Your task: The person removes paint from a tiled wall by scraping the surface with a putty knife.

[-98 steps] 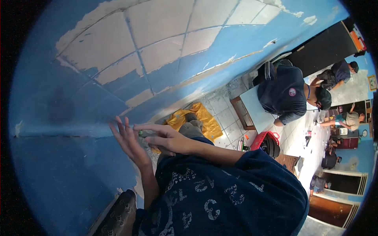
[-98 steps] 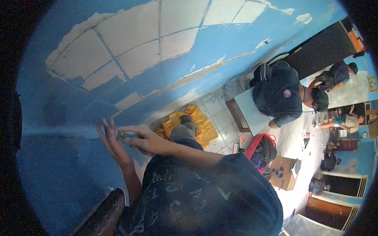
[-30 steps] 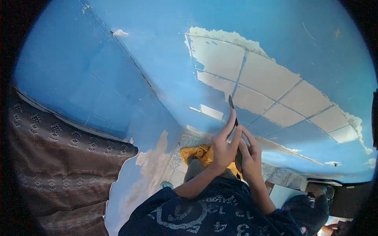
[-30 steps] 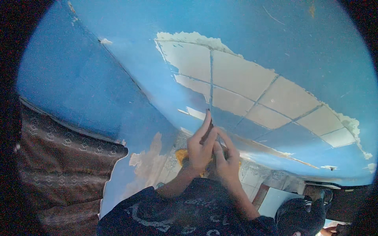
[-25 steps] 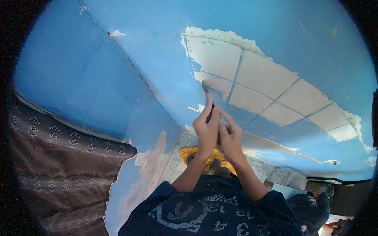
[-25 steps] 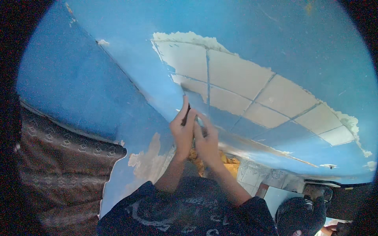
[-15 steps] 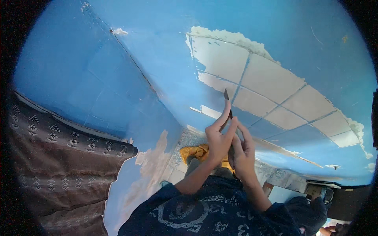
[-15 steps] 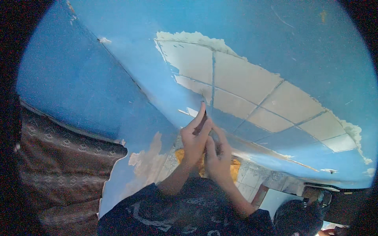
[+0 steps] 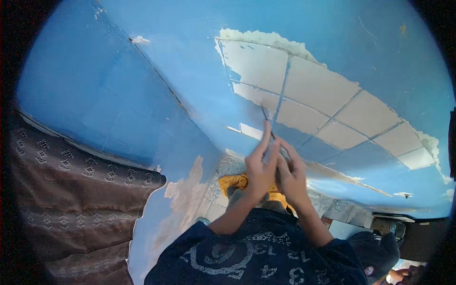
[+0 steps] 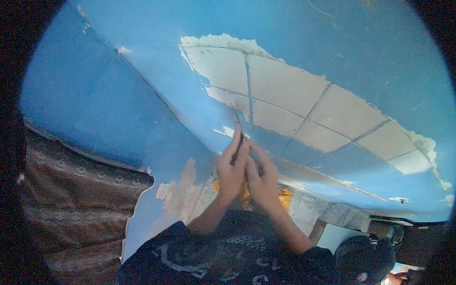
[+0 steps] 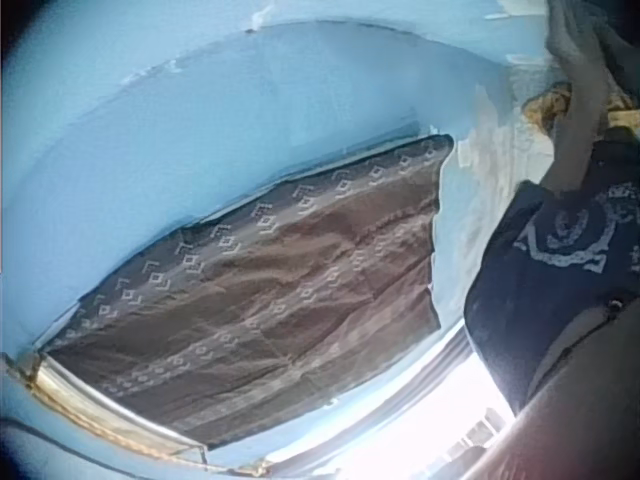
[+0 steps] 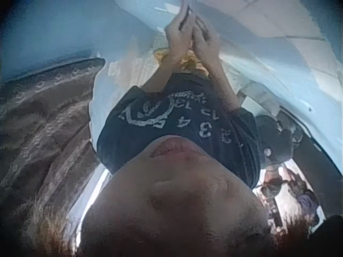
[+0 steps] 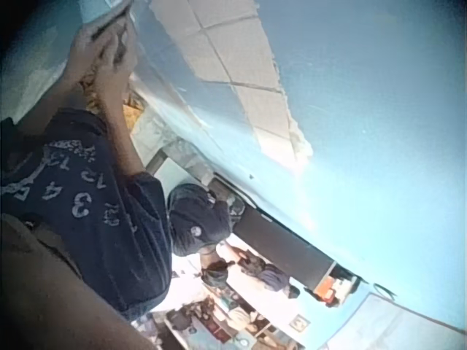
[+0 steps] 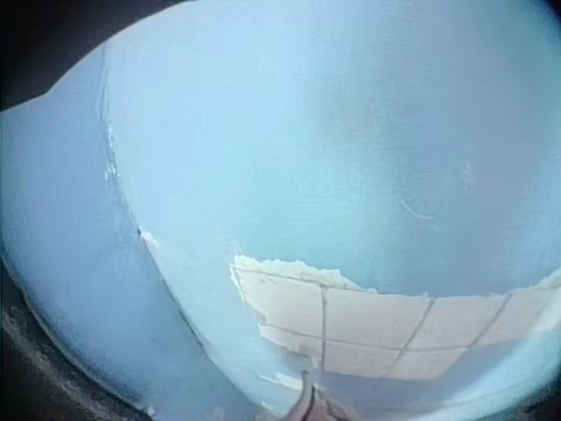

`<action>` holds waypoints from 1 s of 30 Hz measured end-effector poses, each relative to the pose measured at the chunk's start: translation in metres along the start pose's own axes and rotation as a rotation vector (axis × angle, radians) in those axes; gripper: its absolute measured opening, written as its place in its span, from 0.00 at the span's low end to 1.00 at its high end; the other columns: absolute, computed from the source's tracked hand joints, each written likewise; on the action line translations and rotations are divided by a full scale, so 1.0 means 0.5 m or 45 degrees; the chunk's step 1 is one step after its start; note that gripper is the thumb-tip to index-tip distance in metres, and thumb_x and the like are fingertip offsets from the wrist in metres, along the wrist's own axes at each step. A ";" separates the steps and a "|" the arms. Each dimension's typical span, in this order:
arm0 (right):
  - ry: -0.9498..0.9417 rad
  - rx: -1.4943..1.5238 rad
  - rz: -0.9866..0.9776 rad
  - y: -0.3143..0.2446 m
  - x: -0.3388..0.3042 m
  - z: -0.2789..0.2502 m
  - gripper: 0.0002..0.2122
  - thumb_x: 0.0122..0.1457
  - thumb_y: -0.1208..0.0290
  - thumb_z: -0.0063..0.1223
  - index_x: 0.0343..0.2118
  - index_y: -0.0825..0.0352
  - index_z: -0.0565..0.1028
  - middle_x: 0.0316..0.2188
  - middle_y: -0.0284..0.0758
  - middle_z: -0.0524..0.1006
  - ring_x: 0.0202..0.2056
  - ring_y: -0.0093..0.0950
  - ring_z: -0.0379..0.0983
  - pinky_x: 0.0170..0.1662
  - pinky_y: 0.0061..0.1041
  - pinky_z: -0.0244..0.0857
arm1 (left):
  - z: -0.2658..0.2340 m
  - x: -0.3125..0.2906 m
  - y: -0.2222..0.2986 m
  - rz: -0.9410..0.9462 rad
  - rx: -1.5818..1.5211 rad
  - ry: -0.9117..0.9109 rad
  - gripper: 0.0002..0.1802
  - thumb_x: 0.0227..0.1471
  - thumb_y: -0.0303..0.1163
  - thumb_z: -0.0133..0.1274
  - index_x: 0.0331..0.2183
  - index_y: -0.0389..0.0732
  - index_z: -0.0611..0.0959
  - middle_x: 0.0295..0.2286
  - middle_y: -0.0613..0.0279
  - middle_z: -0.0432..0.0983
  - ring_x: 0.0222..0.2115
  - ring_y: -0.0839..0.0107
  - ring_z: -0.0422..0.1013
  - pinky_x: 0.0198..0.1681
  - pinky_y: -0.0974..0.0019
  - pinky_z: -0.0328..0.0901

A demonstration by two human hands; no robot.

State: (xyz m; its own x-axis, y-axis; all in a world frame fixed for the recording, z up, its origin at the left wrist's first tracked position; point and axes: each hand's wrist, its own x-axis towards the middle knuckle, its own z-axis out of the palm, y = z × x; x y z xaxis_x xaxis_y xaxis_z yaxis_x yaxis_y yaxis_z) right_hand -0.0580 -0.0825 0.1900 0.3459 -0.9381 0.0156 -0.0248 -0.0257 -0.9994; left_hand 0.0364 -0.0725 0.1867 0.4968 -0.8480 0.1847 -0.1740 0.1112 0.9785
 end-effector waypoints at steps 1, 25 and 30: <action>0.004 0.092 0.026 0.000 -0.014 -0.010 0.17 0.61 0.75 0.37 0.53 0.65 0.63 0.30 0.33 0.74 0.18 0.11 0.60 0.19 0.11 0.52 | 0.006 -0.007 -0.009 0.223 0.091 -0.007 0.24 0.54 0.28 0.46 0.53 0.35 0.65 0.36 0.64 0.72 0.27 0.82 0.62 0.29 0.78 0.61; 0.001 0.311 -0.042 -0.008 0.016 0.074 0.17 0.59 0.75 0.38 0.52 0.69 0.62 0.46 0.43 0.68 0.47 0.27 0.64 0.49 0.24 0.58 | -0.065 -0.011 -0.016 0.210 0.089 -0.140 0.25 0.56 0.29 0.41 0.56 0.37 0.61 0.36 0.67 0.68 0.29 0.80 0.60 0.34 0.77 0.58; -0.106 0.284 0.074 0.013 0.083 0.100 0.17 0.59 0.74 0.41 0.52 0.65 0.63 0.37 0.37 0.71 0.34 0.20 0.67 0.37 0.18 0.62 | -0.080 0.064 -0.009 -0.224 -0.099 -0.033 0.27 0.54 0.28 0.45 0.55 0.36 0.62 0.49 0.51 0.66 0.39 0.80 0.63 0.41 0.73 0.60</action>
State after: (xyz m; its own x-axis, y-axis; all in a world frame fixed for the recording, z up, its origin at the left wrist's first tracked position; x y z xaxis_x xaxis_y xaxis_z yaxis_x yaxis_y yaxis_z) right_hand 0.0030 -0.1042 0.1826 0.4262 -0.9039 -0.0357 0.1574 0.1130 -0.9810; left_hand 0.0872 -0.0793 0.1919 0.4916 -0.8708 0.0085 -0.0196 -0.0014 0.9998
